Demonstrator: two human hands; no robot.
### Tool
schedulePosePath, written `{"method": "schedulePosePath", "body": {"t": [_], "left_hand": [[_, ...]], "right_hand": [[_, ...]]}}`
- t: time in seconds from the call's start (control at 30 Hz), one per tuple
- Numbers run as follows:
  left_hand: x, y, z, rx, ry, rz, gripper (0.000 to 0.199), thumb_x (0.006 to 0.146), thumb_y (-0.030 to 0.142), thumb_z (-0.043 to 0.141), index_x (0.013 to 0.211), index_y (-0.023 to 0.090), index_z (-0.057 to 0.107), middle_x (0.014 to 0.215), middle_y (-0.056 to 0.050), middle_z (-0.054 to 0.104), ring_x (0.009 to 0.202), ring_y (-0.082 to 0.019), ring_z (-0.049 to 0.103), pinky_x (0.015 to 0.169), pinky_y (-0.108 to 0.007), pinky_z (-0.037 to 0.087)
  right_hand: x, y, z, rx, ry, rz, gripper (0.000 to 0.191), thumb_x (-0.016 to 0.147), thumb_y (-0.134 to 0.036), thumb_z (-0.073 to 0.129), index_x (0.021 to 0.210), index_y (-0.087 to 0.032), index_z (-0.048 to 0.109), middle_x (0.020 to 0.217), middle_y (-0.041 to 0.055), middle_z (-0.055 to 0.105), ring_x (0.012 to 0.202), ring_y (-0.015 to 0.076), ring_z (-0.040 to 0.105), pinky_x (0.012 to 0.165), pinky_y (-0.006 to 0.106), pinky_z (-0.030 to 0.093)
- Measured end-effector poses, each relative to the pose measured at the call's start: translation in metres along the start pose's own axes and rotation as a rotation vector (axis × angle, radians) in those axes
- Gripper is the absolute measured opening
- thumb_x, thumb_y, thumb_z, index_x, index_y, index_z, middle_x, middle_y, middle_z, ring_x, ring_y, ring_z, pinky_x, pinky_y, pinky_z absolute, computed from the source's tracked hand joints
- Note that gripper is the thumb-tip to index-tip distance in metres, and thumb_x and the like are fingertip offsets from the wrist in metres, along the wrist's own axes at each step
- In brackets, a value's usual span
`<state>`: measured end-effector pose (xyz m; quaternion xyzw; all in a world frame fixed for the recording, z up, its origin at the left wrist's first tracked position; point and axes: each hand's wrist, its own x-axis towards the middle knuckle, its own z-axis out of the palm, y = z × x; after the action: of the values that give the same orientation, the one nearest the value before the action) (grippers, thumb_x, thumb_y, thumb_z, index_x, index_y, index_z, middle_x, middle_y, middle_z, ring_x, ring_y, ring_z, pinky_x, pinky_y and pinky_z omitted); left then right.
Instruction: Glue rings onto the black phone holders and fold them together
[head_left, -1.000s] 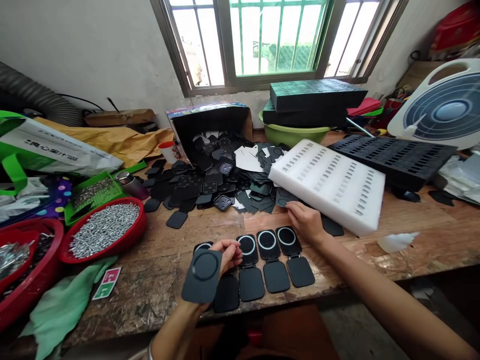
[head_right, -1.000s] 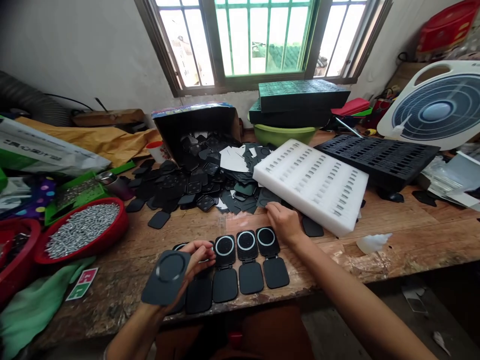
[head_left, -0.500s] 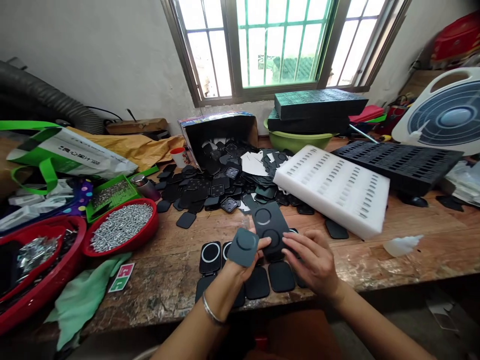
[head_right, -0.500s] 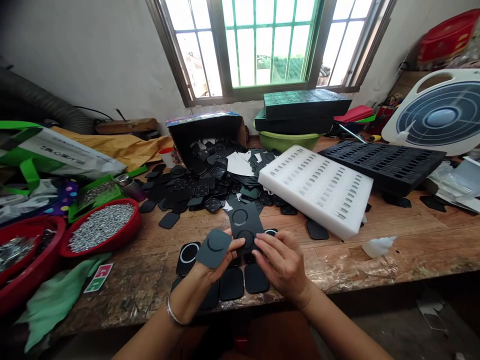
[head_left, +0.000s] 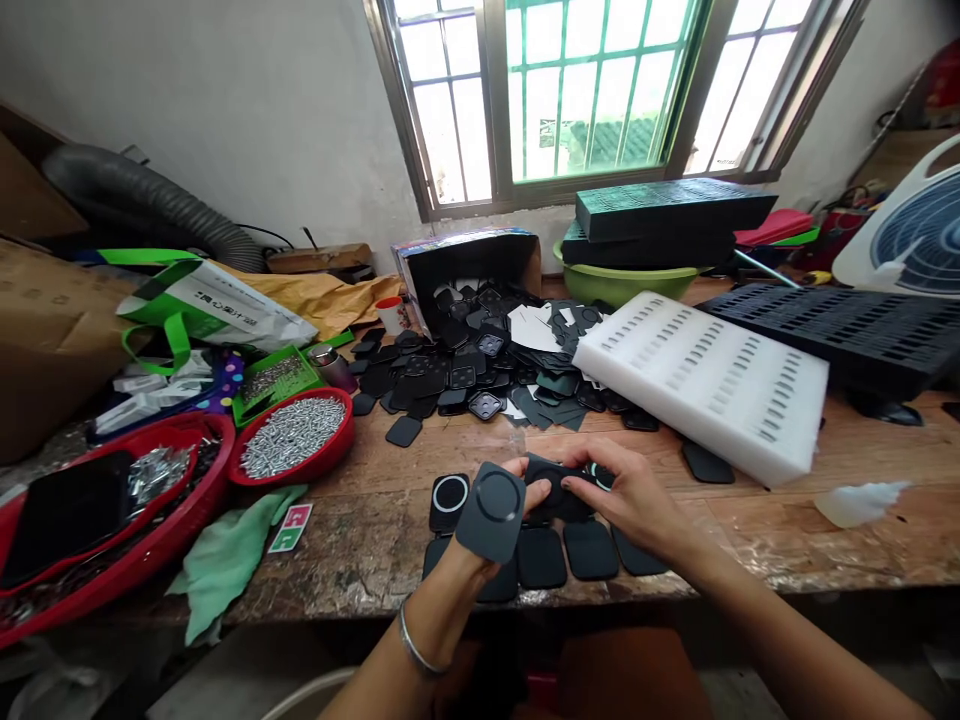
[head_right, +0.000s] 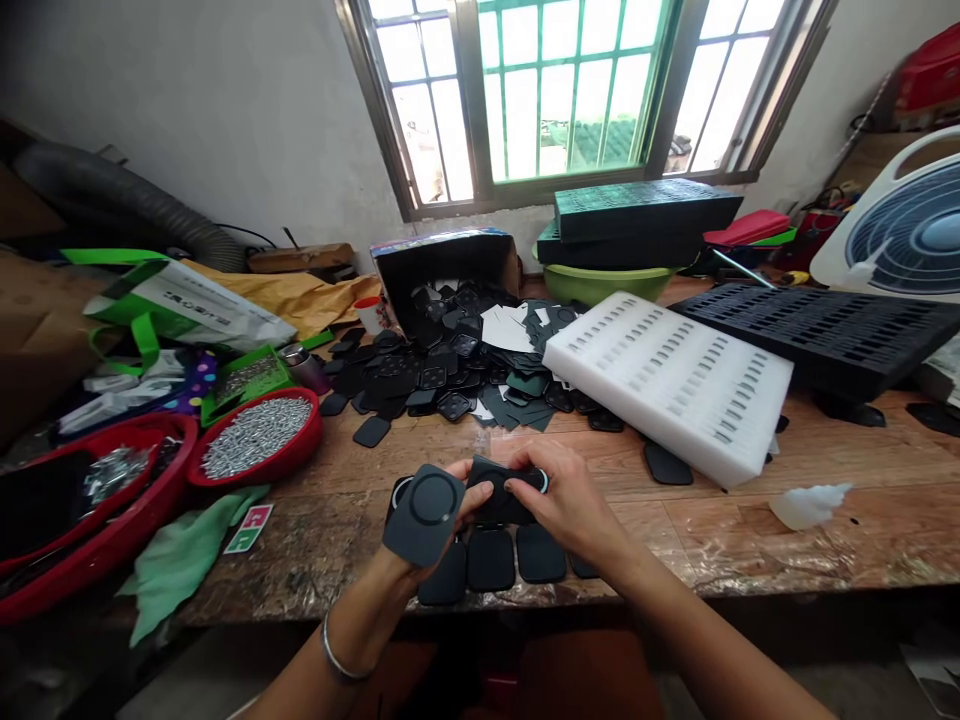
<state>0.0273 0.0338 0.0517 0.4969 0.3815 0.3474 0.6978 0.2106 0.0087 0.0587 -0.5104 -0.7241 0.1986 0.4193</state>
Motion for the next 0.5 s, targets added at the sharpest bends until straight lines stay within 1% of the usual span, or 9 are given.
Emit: {"method": "schedulePosePath", "body": {"t": [0.07,0.17,0.23,0.27,0.33,0.4,0.43,0.5], "left_hand": [[-0.003,0.0,-0.002,-0.04,-0.026,0.014,0.033,0.075,0.032,0.07,0.104,0.018,0.066,0.099,-0.007,0.069,0.095,-0.024,0.063,0.083,-0.035,0.049],[-0.007,0.002,-0.002,-0.066,0.027,0.056,0.037,0.073,0.032,0.072,0.108,0.02,0.065,0.1,-0.007,0.069,0.1,-0.026,0.062,0.086,-0.036,0.049],[-0.009,0.007,-0.003,-0.045,0.053,0.062,0.037,0.072,0.032,0.073,0.107,0.02,0.066,0.098,-0.007,0.069,0.1,-0.026,0.062,0.087,-0.036,0.049],[-0.01,0.009,-0.004,-0.039,0.065,0.058,0.035,0.073,0.034,0.072,0.105,0.02,0.067,0.097,-0.007,0.069,0.1,-0.026,0.062,0.087,-0.036,0.049],[-0.011,0.012,-0.006,-0.092,0.114,0.014,0.027,0.076,0.04,0.069,0.093,0.019,0.068,0.092,-0.008,0.069,0.096,-0.027,0.063,0.084,-0.037,0.051],[-0.011,0.013,-0.01,-0.195,0.175,-0.055,0.029,0.079,0.048,0.063,0.079,0.019,0.066,0.082,-0.009,0.068,0.092,-0.029,0.065,0.081,-0.041,0.053],[-0.01,0.013,-0.013,-0.244,0.207,-0.083,0.031,0.079,0.05,0.063,0.073,0.019,0.063,0.077,-0.009,0.068,0.09,-0.029,0.066,0.08,-0.043,0.053],[-0.009,0.011,-0.017,-0.297,0.247,-0.114,0.029,0.077,0.048,0.066,0.069,0.02,0.06,0.07,-0.007,0.066,0.087,-0.03,0.067,0.082,-0.047,0.053]], "right_hand": [[0.001,-0.004,0.004,-0.045,0.029,-0.031,0.011,0.081,-0.013,0.063,0.089,-0.02,0.061,0.091,0.0033,0.065,0.088,0.0203,0.059,0.078,0.036,0.047],[0.003,-0.006,0.014,-0.196,0.091,-0.164,0.018,0.083,-0.015,0.063,0.1,-0.02,0.063,0.102,0.0074,0.063,0.101,0.0251,0.054,0.087,0.042,0.043],[0.006,-0.006,0.019,-0.262,0.112,-0.246,0.019,0.084,-0.019,0.063,0.103,-0.02,0.063,0.104,0.0085,0.063,0.1,0.0261,0.053,0.086,0.043,0.043],[0.009,-0.007,0.02,-0.278,0.109,-0.274,0.018,0.084,-0.02,0.063,0.103,-0.021,0.063,0.103,0.0083,0.064,0.098,0.0258,0.053,0.084,0.043,0.043],[0.014,-0.01,0.022,-0.296,0.08,-0.302,0.014,0.085,-0.021,0.063,0.099,-0.021,0.064,0.099,0.0074,0.066,0.093,0.0245,0.054,0.08,0.041,0.044],[0.018,-0.016,0.022,-0.314,0.033,-0.319,0.009,0.085,-0.022,0.063,0.093,-0.021,0.064,0.095,0.0063,0.067,0.088,0.023,0.054,0.077,0.039,0.044],[0.019,-0.02,0.022,-0.33,0.018,-0.332,0.007,0.085,-0.022,0.063,0.091,-0.021,0.064,0.094,0.0059,0.067,0.087,0.0227,0.054,0.077,0.039,0.044],[0.019,-0.027,0.025,-0.38,0.029,-0.375,0.007,0.086,-0.02,0.061,0.092,-0.021,0.065,0.093,0.0059,0.067,0.09,0.0234,0.053,0.08,0.04,0.042]]}}
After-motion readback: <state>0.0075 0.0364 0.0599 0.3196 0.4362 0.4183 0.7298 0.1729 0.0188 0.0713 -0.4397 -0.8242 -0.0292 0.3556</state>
